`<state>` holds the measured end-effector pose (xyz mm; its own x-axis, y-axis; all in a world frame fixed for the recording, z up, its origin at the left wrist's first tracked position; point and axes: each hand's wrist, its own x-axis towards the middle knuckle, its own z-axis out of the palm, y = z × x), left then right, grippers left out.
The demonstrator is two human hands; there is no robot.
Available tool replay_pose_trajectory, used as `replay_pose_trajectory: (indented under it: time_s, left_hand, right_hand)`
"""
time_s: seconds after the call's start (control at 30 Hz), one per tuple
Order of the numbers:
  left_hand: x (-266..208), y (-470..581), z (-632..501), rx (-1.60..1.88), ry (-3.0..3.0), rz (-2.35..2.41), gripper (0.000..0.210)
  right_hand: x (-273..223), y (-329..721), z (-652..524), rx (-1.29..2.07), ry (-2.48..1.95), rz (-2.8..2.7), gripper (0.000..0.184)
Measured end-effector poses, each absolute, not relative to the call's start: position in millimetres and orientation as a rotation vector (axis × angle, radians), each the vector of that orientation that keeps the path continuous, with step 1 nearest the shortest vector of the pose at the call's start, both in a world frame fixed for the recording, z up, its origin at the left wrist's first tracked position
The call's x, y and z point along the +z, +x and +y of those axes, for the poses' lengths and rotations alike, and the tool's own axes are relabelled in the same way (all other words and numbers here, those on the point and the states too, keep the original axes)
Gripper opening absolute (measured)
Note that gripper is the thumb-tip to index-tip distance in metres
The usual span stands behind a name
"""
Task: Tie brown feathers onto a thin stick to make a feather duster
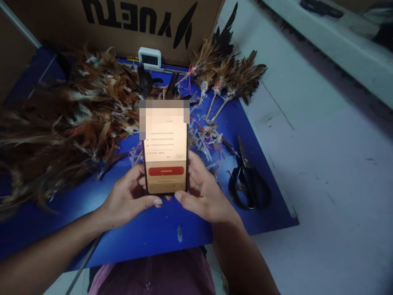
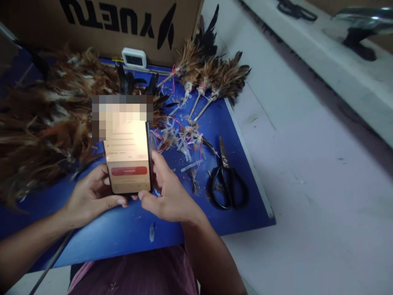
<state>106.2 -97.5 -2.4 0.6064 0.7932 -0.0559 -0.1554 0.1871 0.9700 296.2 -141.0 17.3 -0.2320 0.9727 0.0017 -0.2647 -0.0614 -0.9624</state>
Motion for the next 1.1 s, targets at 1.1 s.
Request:
replay_pose_trajectory:
  time_s: [1.1]
  left_hand:
    - [-12.3,108.8,-102.5,0.693,1.255,0.598,0.040]
  right_hand:
    - [3.2,272.2,-133.7,0.926,-1.204,-0.867,0.014]
